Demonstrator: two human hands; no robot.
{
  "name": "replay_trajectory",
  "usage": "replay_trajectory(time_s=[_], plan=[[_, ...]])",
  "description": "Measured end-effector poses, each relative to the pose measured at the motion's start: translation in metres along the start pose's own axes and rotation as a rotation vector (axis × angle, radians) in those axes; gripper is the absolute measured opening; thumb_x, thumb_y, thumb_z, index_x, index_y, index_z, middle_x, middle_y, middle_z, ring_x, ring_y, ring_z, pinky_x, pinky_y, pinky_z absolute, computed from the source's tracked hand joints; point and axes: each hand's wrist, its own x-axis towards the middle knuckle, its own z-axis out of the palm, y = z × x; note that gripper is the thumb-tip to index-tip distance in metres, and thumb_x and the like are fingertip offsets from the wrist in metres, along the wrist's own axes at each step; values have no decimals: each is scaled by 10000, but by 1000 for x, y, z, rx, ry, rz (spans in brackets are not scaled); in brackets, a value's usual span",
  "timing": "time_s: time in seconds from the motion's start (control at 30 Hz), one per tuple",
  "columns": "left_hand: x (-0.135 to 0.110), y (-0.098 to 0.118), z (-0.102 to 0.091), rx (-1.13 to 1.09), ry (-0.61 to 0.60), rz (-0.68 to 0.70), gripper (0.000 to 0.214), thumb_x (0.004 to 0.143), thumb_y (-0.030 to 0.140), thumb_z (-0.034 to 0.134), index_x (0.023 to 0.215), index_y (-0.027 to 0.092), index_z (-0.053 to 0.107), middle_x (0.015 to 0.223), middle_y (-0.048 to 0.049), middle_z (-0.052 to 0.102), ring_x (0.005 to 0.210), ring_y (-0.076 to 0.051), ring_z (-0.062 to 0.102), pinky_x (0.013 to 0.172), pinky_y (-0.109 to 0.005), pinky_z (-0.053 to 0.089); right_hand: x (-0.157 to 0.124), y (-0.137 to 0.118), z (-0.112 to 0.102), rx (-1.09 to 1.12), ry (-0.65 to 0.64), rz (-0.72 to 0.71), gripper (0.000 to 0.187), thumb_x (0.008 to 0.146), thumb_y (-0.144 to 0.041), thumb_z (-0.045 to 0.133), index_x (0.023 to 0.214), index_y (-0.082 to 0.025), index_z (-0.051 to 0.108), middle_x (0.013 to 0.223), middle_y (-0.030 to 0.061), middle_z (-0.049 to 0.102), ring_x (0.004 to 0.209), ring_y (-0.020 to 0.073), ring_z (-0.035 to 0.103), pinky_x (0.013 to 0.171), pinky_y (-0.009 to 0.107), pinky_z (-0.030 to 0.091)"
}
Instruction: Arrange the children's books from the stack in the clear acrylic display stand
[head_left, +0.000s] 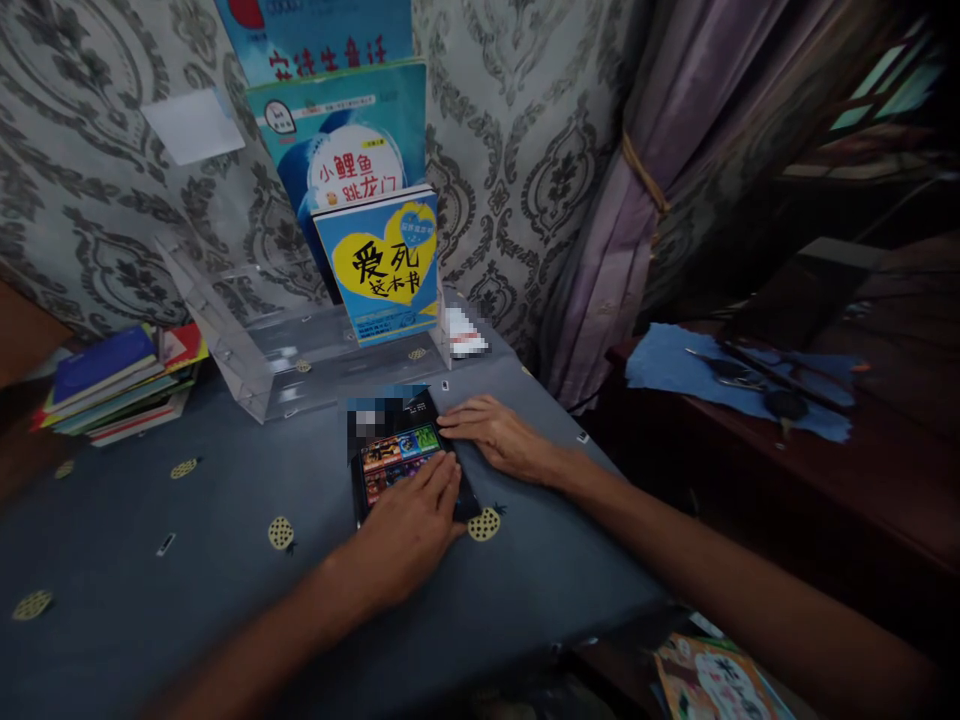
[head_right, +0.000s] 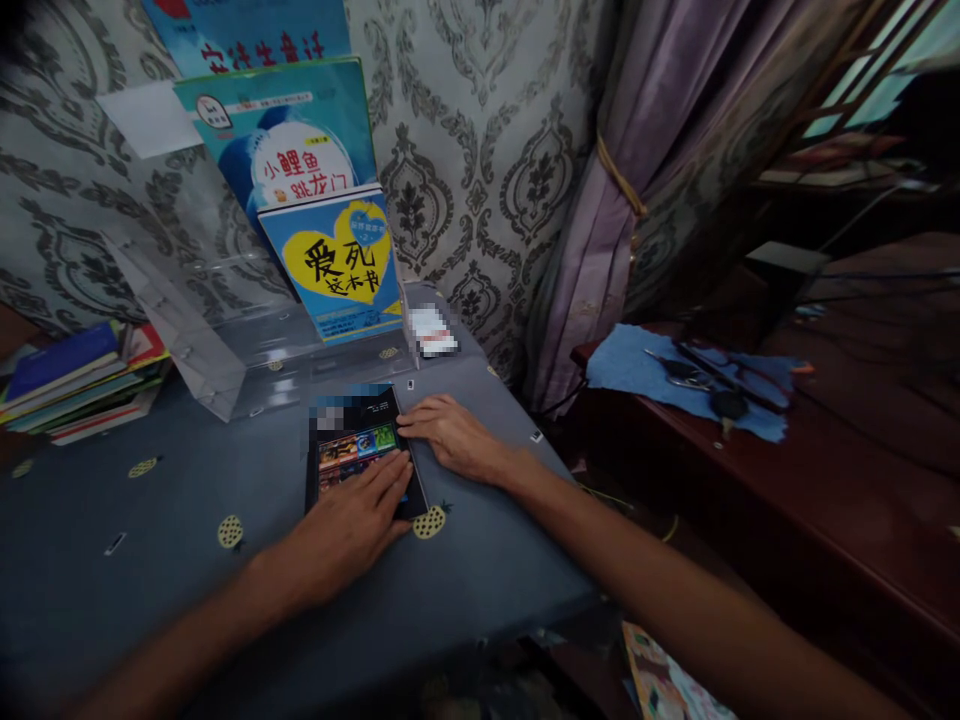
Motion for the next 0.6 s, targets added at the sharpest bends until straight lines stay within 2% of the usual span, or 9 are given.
replay_trajectory(time_s=[0.1, 0.2, 0.37, 0.5, 0.6], plan=[[2, 0, -4, 23, -4, 12, 560, 1069, 376, 290, 1488, 32, 430, 1545, -216, 446, 1470, -302, 387, 1097, -447, 482, 0, -1, -1, -3, -9, 25, 496, 866, -28, 464, 1214, -261, 730, 1278, 40, 710, 1132, 237, 623, 1001, 461, 468], [4, 1, -10, 58, -28, 33, 545, 1067, 365, 293, 1462, 30, 463, 1522, -214, 480, 1449, -299, 422, 1050, -432, 518, 0, -2, -2, -12, -27, 36, 536, 833, -11, 463, 1221, -270, 726, 1292, 18, 703, 1109, 230, 616, 1003, 449, 462], [5, 1, -11, 60, -32, 26, 553, 1060, 372, 345, 1457, 4, 459, 1513, -230, 484, 1445, -305, 425, 1066, -412, 505, -1, -4, -2, -8, -47, 48, 504, 873, -35, 436, 1243, -230, 717, 1306, 51, 694, 1103, 239, 619, 986, 463, 476], [2, -1, -6, 28, 15, 33, 522, 1065, 374, 324, 1453, 61, 480, 1501, -209, 509, 1427, -301, 452, 1045, -442, 519, -8, -11, -3, 4, -30, 43, 501, 865, -39, 451, 1232, -244, 723, 1294, 62, 700, 1152, 242, 619, 995, 474, 475], [-1, 0, -4, 26, 59, 89, 414, 1057, 264, 348, 1380, 102, 549, 1408, -183, 601, 1342, -281, 542, 1001, -436, 545, -16, -16, -3, 18, -21, 22, 492, 857, -35, 463, 1203, -255, 735, 1280, 59, 707, 1152, 238, 626, 990, 473, 482]])
